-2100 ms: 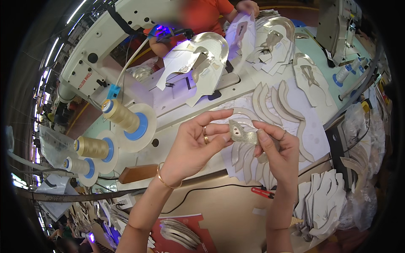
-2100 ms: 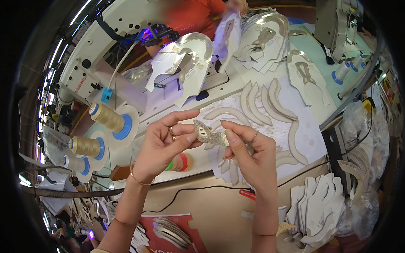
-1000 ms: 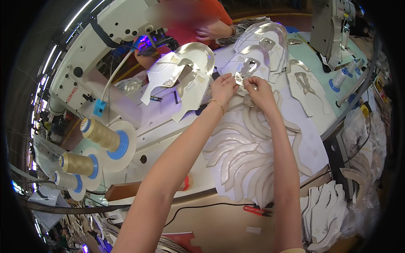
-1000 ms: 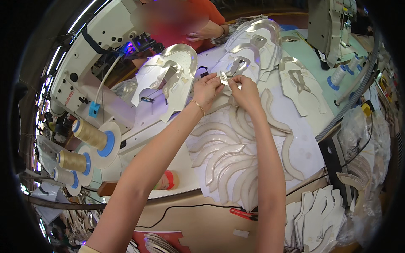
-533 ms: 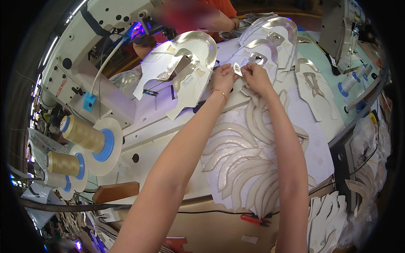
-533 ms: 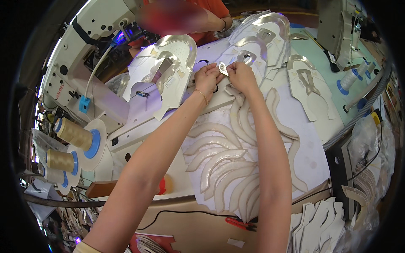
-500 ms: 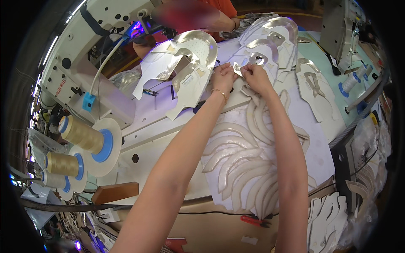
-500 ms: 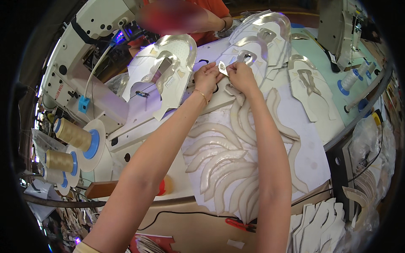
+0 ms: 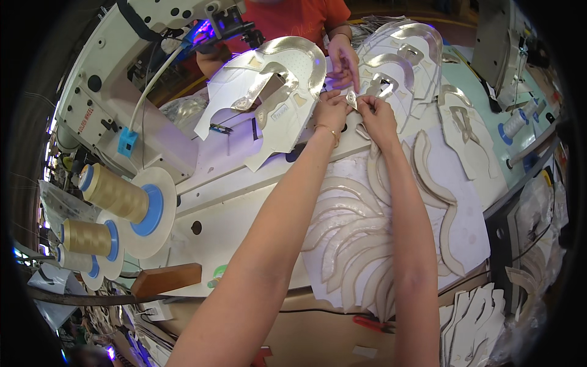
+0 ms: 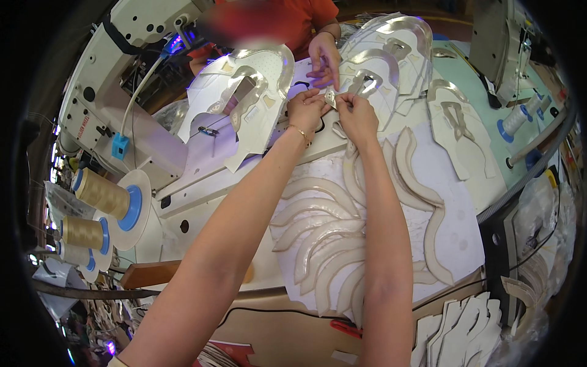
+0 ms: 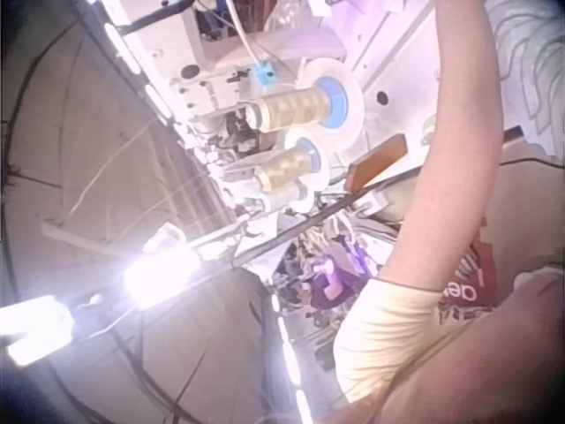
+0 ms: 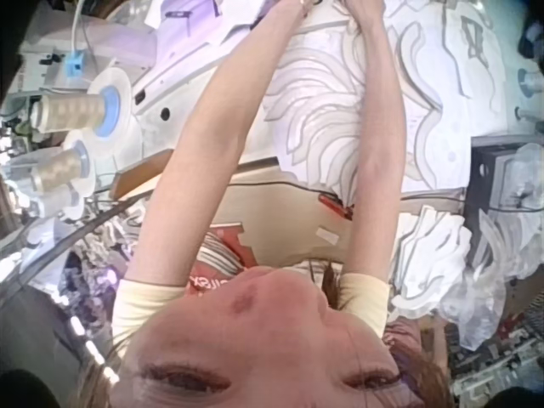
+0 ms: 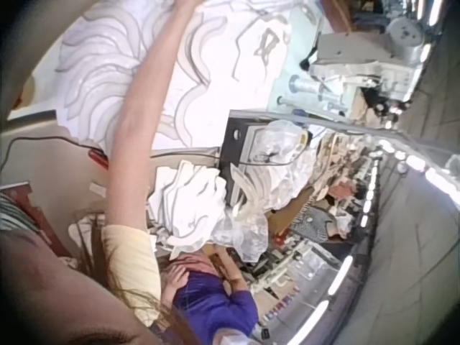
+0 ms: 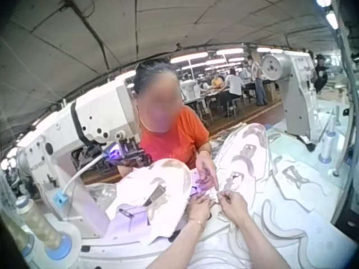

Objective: The person applies glue to white cutout pieces and presses them together, then places a small rectangular label on one piece. They handle multiple similar cutouts and a UV lamp, moving between a workbench and a sewing machine area.

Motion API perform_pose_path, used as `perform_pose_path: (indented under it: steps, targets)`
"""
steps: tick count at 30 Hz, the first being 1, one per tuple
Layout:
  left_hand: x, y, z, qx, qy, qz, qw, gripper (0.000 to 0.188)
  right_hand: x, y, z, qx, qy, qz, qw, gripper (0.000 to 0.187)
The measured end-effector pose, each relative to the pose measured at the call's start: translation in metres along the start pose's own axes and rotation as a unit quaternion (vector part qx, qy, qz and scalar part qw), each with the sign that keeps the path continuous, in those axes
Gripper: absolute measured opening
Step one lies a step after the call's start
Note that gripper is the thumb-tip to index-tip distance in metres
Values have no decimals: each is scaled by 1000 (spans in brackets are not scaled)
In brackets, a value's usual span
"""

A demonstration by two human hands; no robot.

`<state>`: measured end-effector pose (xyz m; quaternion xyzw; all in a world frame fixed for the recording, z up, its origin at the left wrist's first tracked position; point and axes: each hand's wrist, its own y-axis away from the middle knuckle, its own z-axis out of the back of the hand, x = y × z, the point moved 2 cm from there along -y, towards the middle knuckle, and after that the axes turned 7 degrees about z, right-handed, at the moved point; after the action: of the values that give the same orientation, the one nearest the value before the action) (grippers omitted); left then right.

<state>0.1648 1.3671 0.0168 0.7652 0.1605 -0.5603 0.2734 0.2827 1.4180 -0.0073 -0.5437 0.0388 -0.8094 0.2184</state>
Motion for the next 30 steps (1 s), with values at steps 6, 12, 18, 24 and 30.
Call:
perform_pose_path:
  steps: [6,12,18,24,30]
  targets:
    - [1,0,1,13,10,-9,1000,34,-1,-1,-1,-1,2,5,1000,33]
    - [5,-5,1,3,13,1,1000,35,-3,-2,-2,1,5,2,1000,34]
    - [5,-6,2,8,-12,1,1000,38,-1,0,-1,-9,26,-1,1000,36]
    - [4,-4,2,11,7,5,1000,38,3,-1,0,-10,30,-3,1000,37]
    - [4,-4,2,25,19,11,999,40,7,-4,0,-12,67,-33,997,38]
